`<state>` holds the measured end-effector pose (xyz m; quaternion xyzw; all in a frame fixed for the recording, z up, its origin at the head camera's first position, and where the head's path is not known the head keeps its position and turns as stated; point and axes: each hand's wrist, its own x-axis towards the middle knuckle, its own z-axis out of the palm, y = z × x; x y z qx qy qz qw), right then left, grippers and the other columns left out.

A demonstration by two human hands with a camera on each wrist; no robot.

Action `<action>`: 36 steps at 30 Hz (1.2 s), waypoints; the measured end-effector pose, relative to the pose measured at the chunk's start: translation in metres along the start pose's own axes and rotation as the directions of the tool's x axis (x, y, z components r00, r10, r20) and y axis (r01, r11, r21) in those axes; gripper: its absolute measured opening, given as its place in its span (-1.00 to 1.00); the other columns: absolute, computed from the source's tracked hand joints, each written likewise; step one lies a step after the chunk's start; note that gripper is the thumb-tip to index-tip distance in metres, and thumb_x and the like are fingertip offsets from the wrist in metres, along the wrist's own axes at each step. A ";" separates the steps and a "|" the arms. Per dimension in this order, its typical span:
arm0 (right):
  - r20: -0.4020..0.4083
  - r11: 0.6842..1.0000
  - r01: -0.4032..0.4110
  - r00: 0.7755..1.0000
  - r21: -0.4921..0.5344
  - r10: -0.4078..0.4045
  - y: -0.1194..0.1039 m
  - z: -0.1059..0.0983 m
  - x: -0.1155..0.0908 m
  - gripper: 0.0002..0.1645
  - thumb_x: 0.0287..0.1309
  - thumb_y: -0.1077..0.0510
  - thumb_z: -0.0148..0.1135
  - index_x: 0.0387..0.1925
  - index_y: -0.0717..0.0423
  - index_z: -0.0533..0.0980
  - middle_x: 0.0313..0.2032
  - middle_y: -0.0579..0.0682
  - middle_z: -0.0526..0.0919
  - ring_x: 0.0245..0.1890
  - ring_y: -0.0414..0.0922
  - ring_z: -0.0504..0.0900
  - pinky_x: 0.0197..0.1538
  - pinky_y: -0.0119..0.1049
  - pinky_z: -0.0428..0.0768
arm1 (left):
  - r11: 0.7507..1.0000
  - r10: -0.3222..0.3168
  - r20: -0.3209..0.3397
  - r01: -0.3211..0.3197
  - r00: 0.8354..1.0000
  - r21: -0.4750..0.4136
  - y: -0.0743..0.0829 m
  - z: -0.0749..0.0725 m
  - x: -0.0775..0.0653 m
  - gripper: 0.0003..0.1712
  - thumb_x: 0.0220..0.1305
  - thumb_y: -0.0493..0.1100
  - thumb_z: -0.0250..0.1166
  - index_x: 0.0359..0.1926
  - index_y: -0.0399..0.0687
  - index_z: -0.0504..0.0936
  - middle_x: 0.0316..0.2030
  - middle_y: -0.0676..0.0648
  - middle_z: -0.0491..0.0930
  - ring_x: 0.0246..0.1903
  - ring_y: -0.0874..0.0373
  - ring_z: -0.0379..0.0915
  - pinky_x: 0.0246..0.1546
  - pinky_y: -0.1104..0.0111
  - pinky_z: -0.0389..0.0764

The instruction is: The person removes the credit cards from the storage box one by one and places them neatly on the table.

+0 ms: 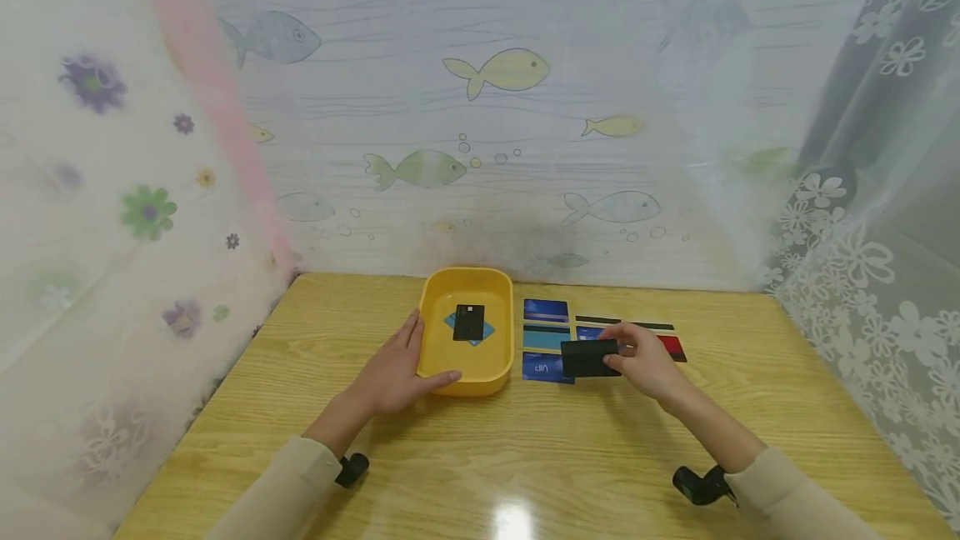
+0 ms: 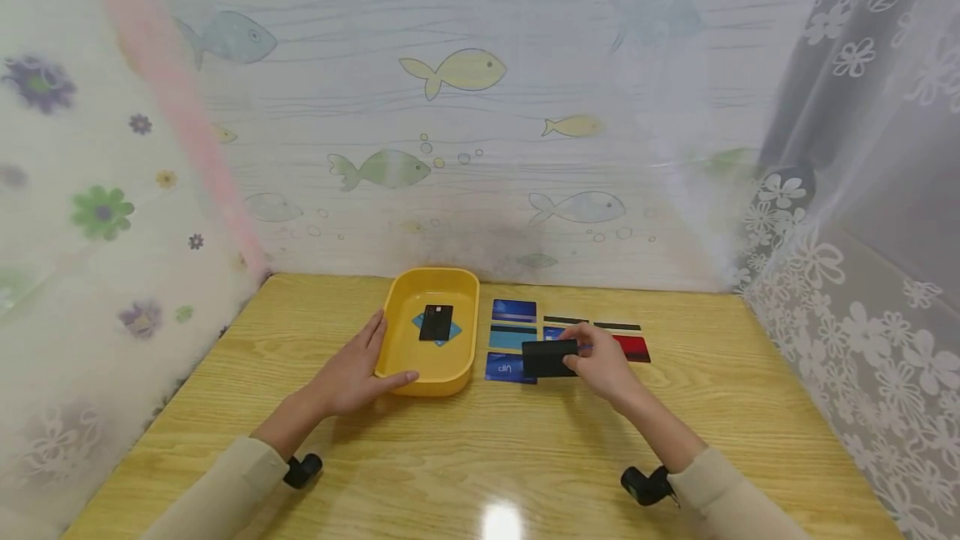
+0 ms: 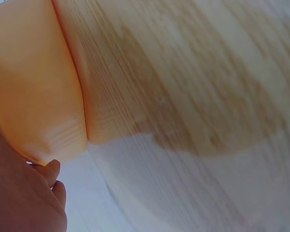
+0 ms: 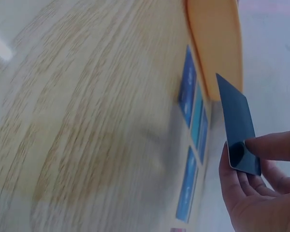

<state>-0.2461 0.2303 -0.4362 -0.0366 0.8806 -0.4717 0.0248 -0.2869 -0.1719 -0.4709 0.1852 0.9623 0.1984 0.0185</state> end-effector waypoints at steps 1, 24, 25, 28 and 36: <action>0.001 1.000 -0.004 1.000 -0.005 0.004 0.002 -0.001 0.000 -0.60 0.31 0.36 0.24 0.16 0.32 0.51 0.31 0.44 0.41 0.25 0.42 0.48 0.09 0.09 0.65 | 1.000 0.001 -0.001 -0.001 1.000 -0.002 0.000 0.000 0.000 0.49 0.11 0.76 -0.01 0.62 -0.26 -0.22 0.63 -0.22 -0.28 0.58 -0.21 -0.15 0.49 -0.09 0.13; -0.033 0.993 -0.089 0.996 -0.079 0.087 0.039 -0.005 0.004 -0.67 0.24 0.35 0.30 0.03 0.38 0.56 0.12 0.36 0.59 0.12 0.30 0.53 0.17 0.17 0.53 | 1.000 0.015 0.015 -0.015 1.000 -0.009 0.000 -0.005 -0.002 0.46 0.15 0.70 0.06 0.62 -0.29 -0.19 0.63 -0.23 -0.26 0.56 -0.28 -0.12 0.46 -0.18 0.14; -0.026 0.992 -0.090 0.996 -0.085 0.088 0.039 -0.005 0.004 -0.66 0.25 0.35 0.29 0.04 0.40 0.55 0.07 0.36 0.60 0.05 0.26 0.54 0.10 0.11 0.56 | 1.000 0.012 0.018 -0.012 1.000 -0.003 -0.001 -0.005 -0.002 0.46 0.15 0.71 0.05 0.62 -0.28 -0.18 0.63 -0.22 -0.26 0.56 -0.27 -0.13 0.47 -0.16 0.13; -0.033 0.989 -0.081 0.996 -0.122 0.077 0.038 -0.006 0.003 -0.65 0.22 0.35 0.33 0.02 0.42 0.56 -0.03 0.30 0.63 -0.10 0.10 0.53 -0.07 -0.08 0.57 | 1.000 0.014 0.022 -0.014 1.000 0.002 -0.001 -0.006 -0.001 0.46 0.15 0.71 0.04 0.62 -0.29 -0.18 0.63 -0.22 -0.26 0.56 -0.27 -0.13 0.47 -0.16 0.13; -0.055 0.978 -0.030 0.998 -0.207 0.019 0.039 -0.003 0.003 -0.65 0.18 0.34 0.38 -0.01 0.42 0.59 -0.09 0.27 0.66 -0.21 0.05 0.50 -0.14 -0.15 0.53 | 1.000 0.011 0.034 -0.011 0.999 0.000 0.001 -0.009 -0.001 0.47 0.13 0.74 0.01 0.63 -0.25 -0.19 0.64 -0.20 -0.28 0.57 -0.25 -0.13 0.48 -0.14 0.13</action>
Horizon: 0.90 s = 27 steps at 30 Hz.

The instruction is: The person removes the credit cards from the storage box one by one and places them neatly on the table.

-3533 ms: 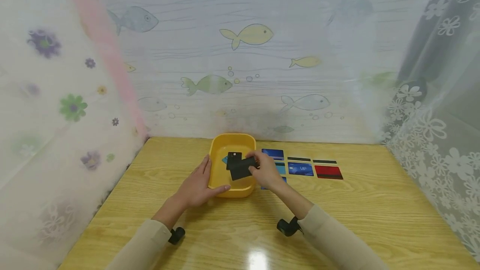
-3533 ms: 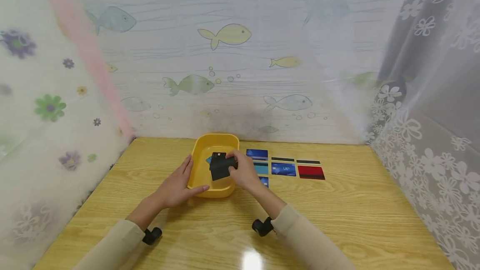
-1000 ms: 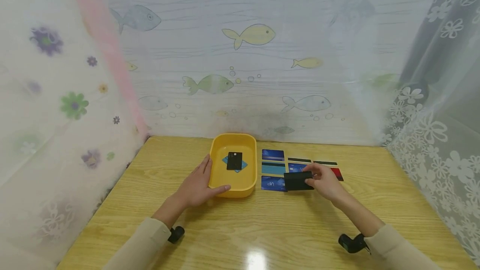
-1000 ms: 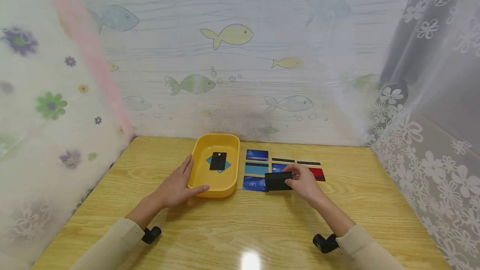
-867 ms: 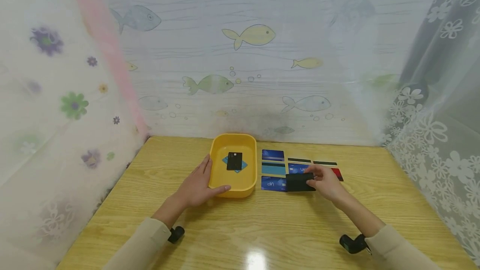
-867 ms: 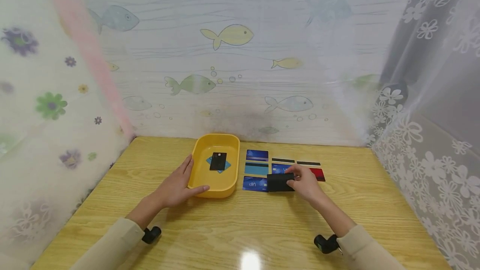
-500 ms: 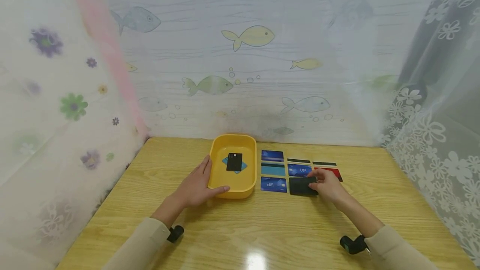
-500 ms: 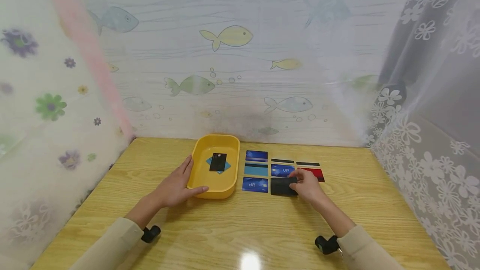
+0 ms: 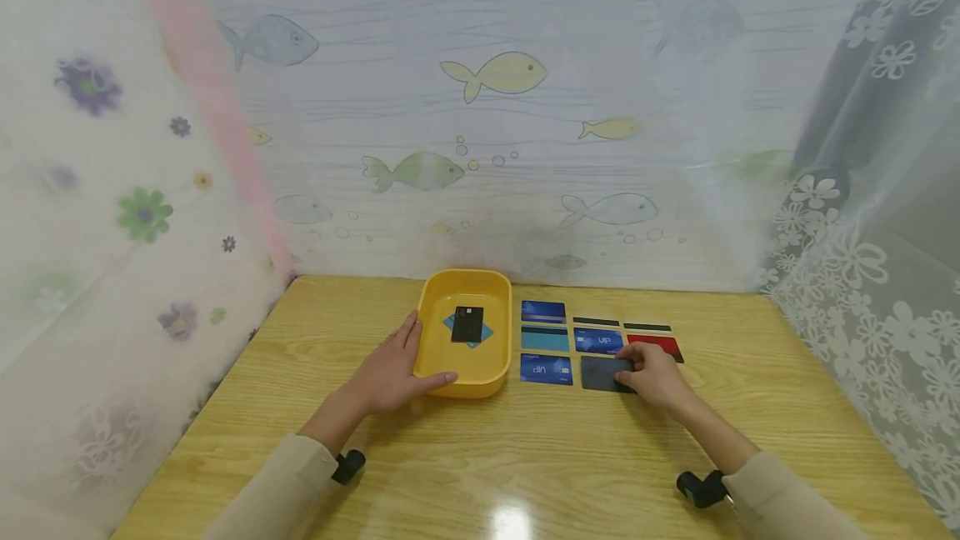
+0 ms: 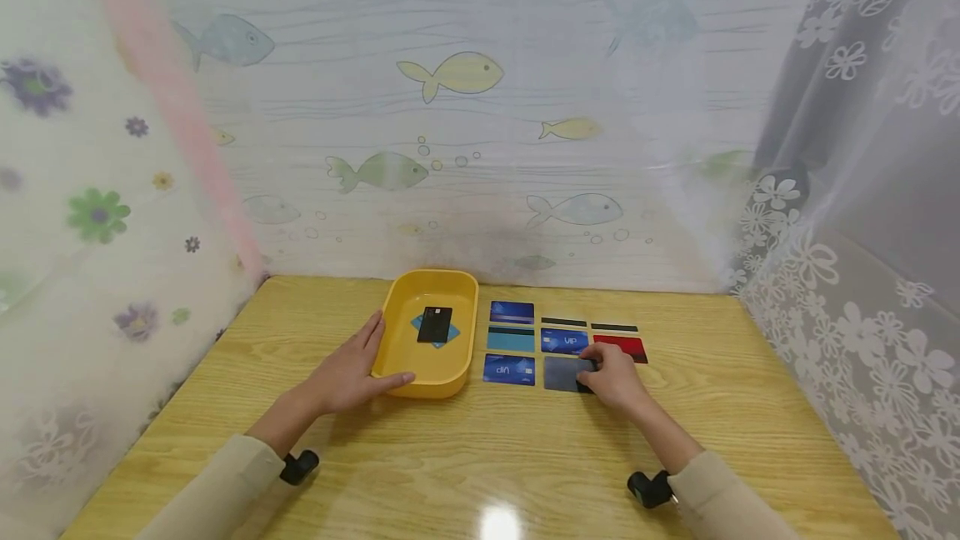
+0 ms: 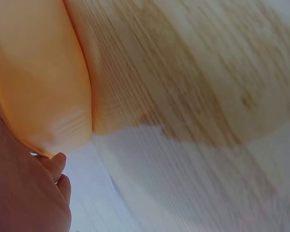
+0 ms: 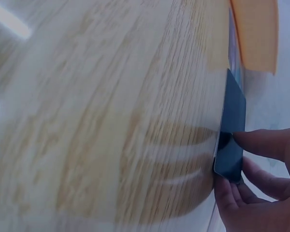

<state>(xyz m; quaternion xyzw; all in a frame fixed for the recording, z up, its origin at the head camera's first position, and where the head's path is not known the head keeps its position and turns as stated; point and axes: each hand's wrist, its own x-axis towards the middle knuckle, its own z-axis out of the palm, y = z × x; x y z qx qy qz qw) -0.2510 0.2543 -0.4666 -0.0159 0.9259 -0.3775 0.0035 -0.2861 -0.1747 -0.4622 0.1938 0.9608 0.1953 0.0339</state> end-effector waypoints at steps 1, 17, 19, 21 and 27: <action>-0.001 1.000 0.004 1.000 -0.005 -0.004 0.001 0.001 0.001 -0.65 0.18 0.34 0.39 -0.01 0.42 0.59 -0.10 0.27 0.66 -0.21 0.05 0.50 -0.15 -0.15 0.53 | 1.000 0.002 -0.001 -0.002 1.000 -0.002 0.000 0.000 0.000 0.47 0.13 0.74 0.01 0.63 -0.26 -0.19 0.64 -0.21 -0.28 0.57 -0.25 -0.13 0.47 -0.14 0.13; -0.007 0.999 0.012 1.000 -0.034 -0.012 0.001 0.007 0.005 -0.62 0.17 0.34 0.39 0.02 0.41 0.60 -0.07 0.26 0.66 -0.22 0.02 0.49 -0.10 -0.09 0.54 | 1.000 0.000 -0.008 0.000 1.000 -0.008 0.000 0.002 0.000 0.47 0.12 0.75 0.01 0.63 -0.24 -0.21 0.63 -0.21 -0.28 0.57 -0.25 -0.14 0.48 -0.14 0.13; -0.009 0.999 0.019 1.000 -0.044 -0.019 0.001 0.007 0.005 -0.63 0.17 0.34 0.39 0.01 0.42 0.60 -0.09 0.25 0.66 -0.24 0.01 0.48 -0.11 -0.10 0.53 | 1.000 -0.002 -0.007 0.002 1.000 -0.008 0.000 0.001 0.000 0.47 0.12 0.75 0.01 0.63 -0.23 -0.21 0.64 -0.20 -0.28 0.57 -0.25 -0.14 0.48 -0.14 0.13; -0.010 0.998 0.024 1.000 -0.049 -0.025 0.001 0.007 0.005 -0.63 0.17 0.34 0.39 0.01 0.42 0.60 -0.11 0.24 0.66 -0.27 -0.01 0.47 -0.15 -0.13 0.52 | 1.000 -0.002 -0.007 0.002 1.000 -0.008 0.000 0.001 0.001 0.47 0.12 0.75 0.01 0.63 -0.24 -0.21 0.64 -0.21 -0.28 0.57 -0.25 -0.14 0.47 -0.15 0.14; -0.007 1.000 0.019 1.000 -0.020 -0.019 -0.003 0.008 0.002 -0.62 0.19 0.36 0.37 0.03 0.47 0.58 -0.23 0.18 0.62 -0.48 -0.10 0.45 -0.32 -0.23 0.45 | 1.000 0.001 -0.006 -0.001 1.000 -0.010 0.000 0.001 0.000 0.48 0.12 0.74 0.01 0.63 -0.26 -0.19 0.64 -0.21 -0.28 0.57 -0.26 -0.13 0.47 -0.15 0.14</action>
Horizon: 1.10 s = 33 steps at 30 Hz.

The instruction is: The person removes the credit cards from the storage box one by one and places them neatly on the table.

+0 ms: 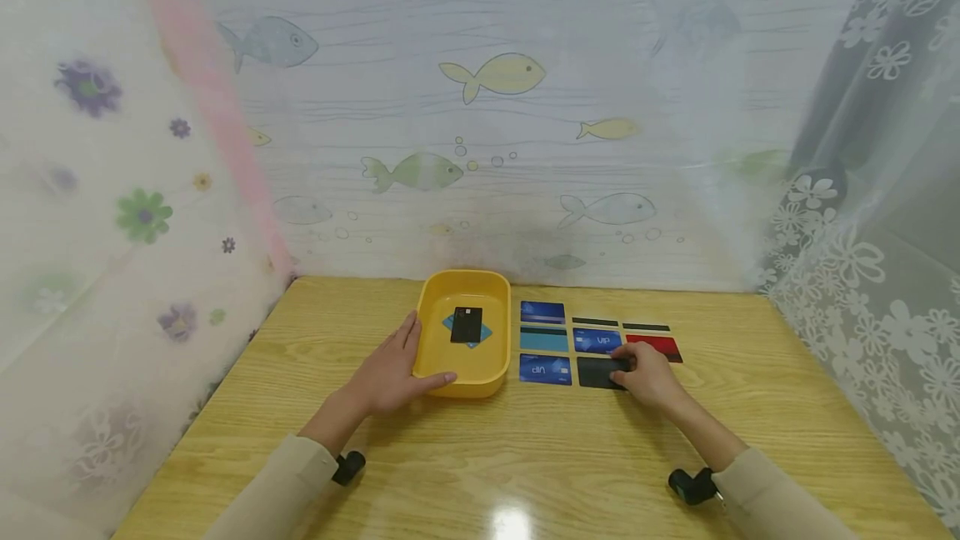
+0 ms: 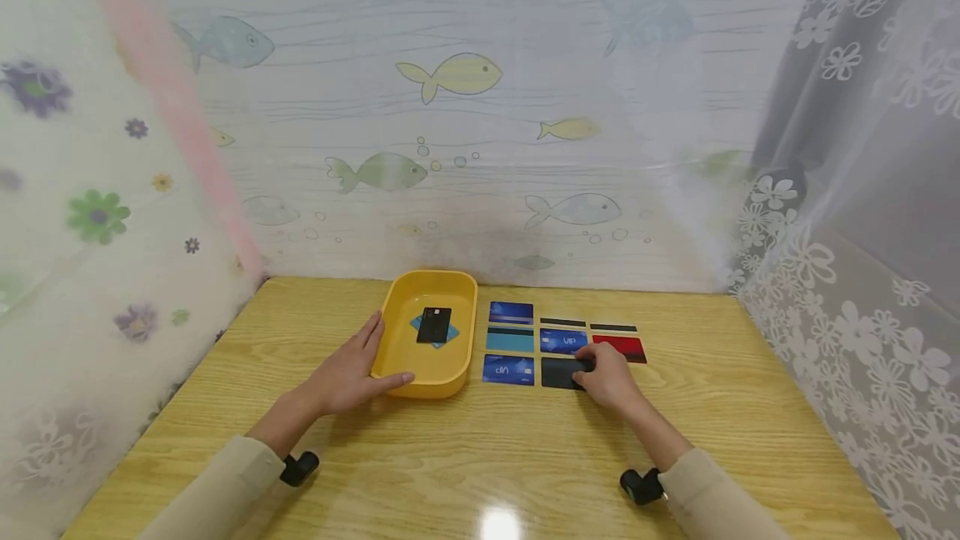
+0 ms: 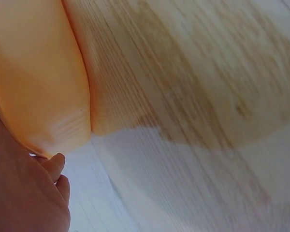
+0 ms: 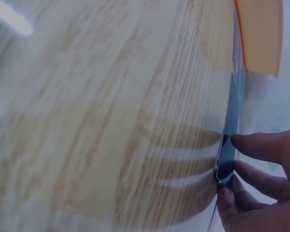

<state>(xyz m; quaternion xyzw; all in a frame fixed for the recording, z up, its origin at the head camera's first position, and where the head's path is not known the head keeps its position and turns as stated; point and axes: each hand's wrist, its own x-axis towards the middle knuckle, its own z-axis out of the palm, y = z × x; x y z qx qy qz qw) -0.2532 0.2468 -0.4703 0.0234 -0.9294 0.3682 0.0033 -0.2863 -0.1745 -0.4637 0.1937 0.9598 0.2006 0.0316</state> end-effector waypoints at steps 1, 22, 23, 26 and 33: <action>0.000 1.000 -0.003 1.000 0.005 0.003 0.000 0.000 0.000 -0.61 0.19 0.36 0.37 0.04 0.47 0.58 -0.24 0.17 0.61 -0.50 -0.11 0.45 -0.33 -0.23 0.45 | 1.000 0.001 -0.001 -0.001 1.000 0.000 0.000 0.000 0.000 0.47 0.12 0.74 0.01 0.63 -0.26 -0.19 0.64 -0.21 -0.28 0.57 -0.26 -0.13 0.47 -0.15 0.14; 0.014 0.999 -0.007 1.000 -0.047 0.008 -0.003 -0.002 0.001 -0.64 0.17 0.38 0.37 0.00 0.47 0.61 0.00 0.37 0.66 0.04 0.30 0.59 0.14 0.21 0.56 | 1.000 -0.004 -0.004 0.004 1.000 0.012 0.000 0.001 0.001 0.48 0.11 0.75 0.01 0.63 -0.25 -0.19 0.64 -0.20 -0.28 0.56 -0.25 -0.11 0.47 -0.14 0.14; 0.015 0.999 -0.011 1.000 -0.047 0.012 -0.003 -0.001 0.001 -0.64 0.17 0.38 0.37 0.00 0.46 0.61 0.01 0.37 0.65 0.06 0.32 0.59 0.15 0.21 0.56 | 1.000 -0.005 -0.003 0.005 1.000 0.012 0.000 0.001 0.001 0.48 0.11 0.75 0.01 0.63 -0.25 -0.19 0.64 -0.20 -0.28 0.57 -0.24 -0.11 0.48 -0.13 0.15; 0.018 0.999 -0.020 1.000 -0.049 0.021 -0.003 -0.001 0.001 -0.64 0.17 0.37 0.37 0.00 0.46 0.61 0.02 0.38 0.65 0.08 0.33 0.58 0.17 0.22 0.55 | 1.000 -0.003 -0.003 0.003 1.000 0.009 -0.001 0.001 0.001 0.47 0.12 0.73 0.04 0.63 -0.26 -0.19 0.64 -0.21 -0.28 0.56 -0.25 -0.11 0.47 -0.13 0.15; 0.019 0.999 -0.027 0.999 -0.041 0.028 -0.002 0.000 0.002 -0.65 0.17 0.37 0.37 0.00 0.46 0.61 0.02 0.38 0.65 0.10 0.35 0.57 0.18 0.22 0.54 | 1.000 0.005 -0.012 -0.005 1.000 0.006 -0.002 0.002 0.001 0.45 0.15 0.70 0.06 0.62 -0.28 -0.18 0.63 -0.23 -0.26 0.56 -0.26 -0.10 0.46 -0.15 0.15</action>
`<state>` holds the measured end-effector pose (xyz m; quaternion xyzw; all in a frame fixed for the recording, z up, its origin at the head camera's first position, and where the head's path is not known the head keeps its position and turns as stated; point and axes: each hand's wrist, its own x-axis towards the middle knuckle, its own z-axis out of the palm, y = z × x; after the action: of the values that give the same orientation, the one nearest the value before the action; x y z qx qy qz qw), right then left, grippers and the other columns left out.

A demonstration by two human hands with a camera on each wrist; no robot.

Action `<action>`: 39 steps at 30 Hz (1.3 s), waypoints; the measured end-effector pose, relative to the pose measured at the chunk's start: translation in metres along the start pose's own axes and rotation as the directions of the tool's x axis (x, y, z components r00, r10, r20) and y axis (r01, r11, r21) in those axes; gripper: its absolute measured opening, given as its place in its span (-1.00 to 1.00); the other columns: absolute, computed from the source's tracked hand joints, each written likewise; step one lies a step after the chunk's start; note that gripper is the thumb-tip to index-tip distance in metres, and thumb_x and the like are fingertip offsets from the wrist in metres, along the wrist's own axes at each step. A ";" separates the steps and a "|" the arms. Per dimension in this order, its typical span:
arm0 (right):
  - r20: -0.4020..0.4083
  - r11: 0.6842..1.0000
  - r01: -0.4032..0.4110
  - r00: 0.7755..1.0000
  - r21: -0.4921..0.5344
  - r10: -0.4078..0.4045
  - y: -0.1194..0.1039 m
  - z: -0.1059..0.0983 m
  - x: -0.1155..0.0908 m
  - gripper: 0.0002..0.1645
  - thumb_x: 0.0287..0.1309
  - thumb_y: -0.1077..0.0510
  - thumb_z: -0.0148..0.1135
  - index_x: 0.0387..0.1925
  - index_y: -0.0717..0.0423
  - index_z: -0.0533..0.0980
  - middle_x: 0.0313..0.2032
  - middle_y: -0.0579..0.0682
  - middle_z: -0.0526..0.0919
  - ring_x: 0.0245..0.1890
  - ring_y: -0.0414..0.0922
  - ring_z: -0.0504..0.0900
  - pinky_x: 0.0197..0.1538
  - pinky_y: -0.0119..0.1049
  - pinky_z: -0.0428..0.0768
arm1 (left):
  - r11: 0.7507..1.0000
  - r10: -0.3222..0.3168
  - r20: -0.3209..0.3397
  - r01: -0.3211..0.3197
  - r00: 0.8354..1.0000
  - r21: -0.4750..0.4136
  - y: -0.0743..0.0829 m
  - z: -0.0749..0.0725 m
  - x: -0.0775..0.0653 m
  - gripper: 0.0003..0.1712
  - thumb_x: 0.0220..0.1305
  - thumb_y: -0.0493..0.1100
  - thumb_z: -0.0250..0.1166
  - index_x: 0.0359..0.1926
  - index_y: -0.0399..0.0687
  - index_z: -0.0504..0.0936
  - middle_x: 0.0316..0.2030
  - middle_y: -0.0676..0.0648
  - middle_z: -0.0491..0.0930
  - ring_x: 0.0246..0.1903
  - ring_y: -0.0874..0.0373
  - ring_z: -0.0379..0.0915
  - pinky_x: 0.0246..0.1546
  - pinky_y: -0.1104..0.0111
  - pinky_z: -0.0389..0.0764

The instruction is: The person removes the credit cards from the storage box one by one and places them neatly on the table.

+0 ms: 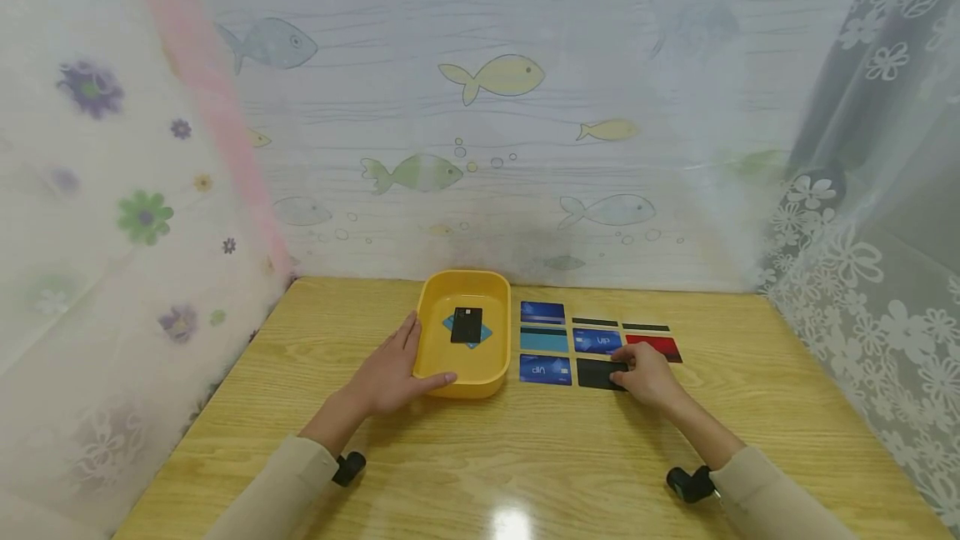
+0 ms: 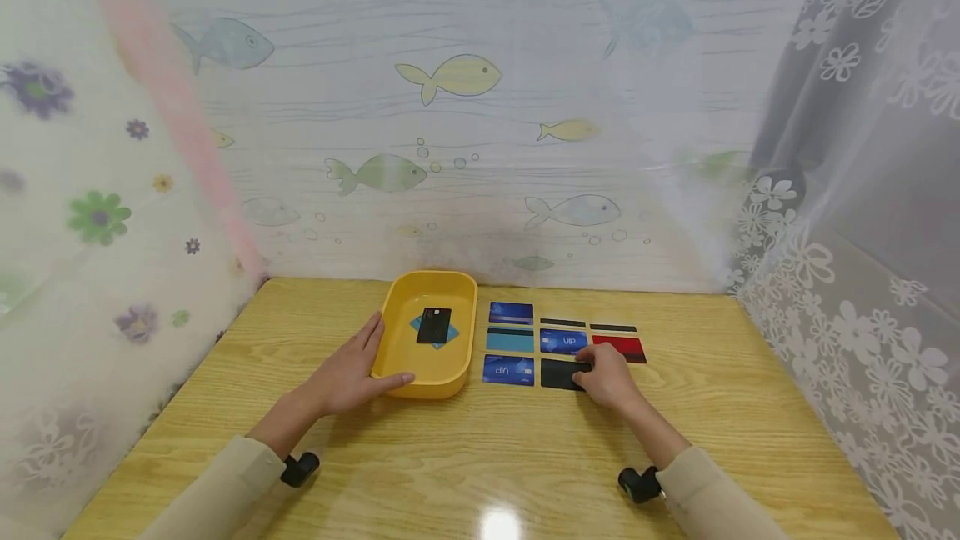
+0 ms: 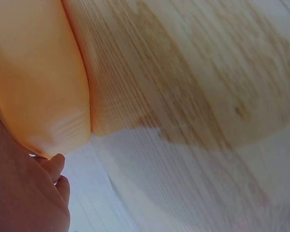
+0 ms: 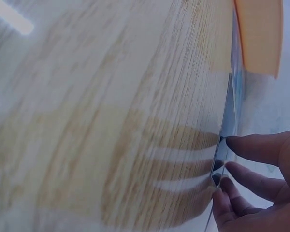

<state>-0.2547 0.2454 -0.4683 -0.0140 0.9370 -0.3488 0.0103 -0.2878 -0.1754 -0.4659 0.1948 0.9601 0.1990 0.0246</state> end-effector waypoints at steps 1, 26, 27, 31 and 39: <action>0.000 1.000 0.003 1.000 0.000 -0.003 0.000 0.000 0.000 -0.65 0.17 0.37 0.37 -0.01 0.46 0.61 0.02 0.39 0.65 0.10 0.35 0.57 0.18 0.23 0.54 | 1.000 -0.003 0.001 0.003 1.000 0.002 0.000 0.000 0.000 0.46 0.14 0.71 0.05 0.62 -0.27 -0.19 0.63 -0.22 -0.26 0.56 -0.26 -0.10 0.47 -0.15 0.15; -0.001 0.985 0.148 0.989 0.084 -0.148 -0.059 -0.003 0.003 -0.54 0.29 0.15 0.37 0.11 0.37 0.58 0.10 0.33 0.60 0.10 0.26 0.56 0.07 0.11 0.63 | 1.000 -0.007 0.026 0.007 1.000 0.001 -0.001 0.001 -0.001 0.48 0.10 0.76 0.00 0.63 -0.21 -0.24 0.64 -0.17 -0.33 0.58 -0.22 -0.15 0.48 -0.12 0.13; 0.003 0.984 0.155 0.988 0.093 -0.156 -0.063 -0.003 0.003 -0.53 0.29 0.16 0.37 0.12 0.38 0.57 0.11 0.34 0.59 0.09 0.25 0.55 0.07 0.10 0.63 | 1.000 -0.006 0.025 0.006 1.000 0.000 -0.001 0.001 -0.001 0.48 0.11 0.76 0.00 0.63 -0.22 -0.24 0.64 -0.17 -0.32 0.58 -0.22 -0.15 0.48 -0.12 0.13; 0.007 0.976 0.190 0.981 0.109 -0.192 -0.078 0.002 0.007 -0.51 0.28 0.17 0.37 0.16 0.38 0.55 0.10 0.32 0.60 0.08 0.23 0.56 0.08 0.08 0.63 | 1.000 -0.008 0.023 0.008 1.000 0.000 -0.001 0.001 -0.001 0.47 0.12 0.75 0.01 0.63 -0.22 -0.23 0.64 -0.18 -0.31 0.58 -0.22 -0.15 0.49 -0.12 0.13; 0.051 0.963 0.213 0.973 0.163 -0.223 -0.105 0.016 0.015 -0.46 0.30 0.17 0.36 0.23 0.35 0.51 0.13 0.30 0.57 0.13 0.27 0.55 0.10 0.08 0.63 | 1.000 0.002 0.003 -0.002 1.000 -0.006 0.000 -0.001 -0.001 0.45 0.16 0.71 0.05 0.62 -0.28 -0.19 0.63 -0.22 -0.27 0.57 -0.25 -0.12 0.47 -0.15 0.15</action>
<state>-0.2668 0.1554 -0.4117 -0.1282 0.8986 -0.4196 0.0053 -0.2865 -0.1757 -0.4651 0.1962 0.9592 0.2019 0.0263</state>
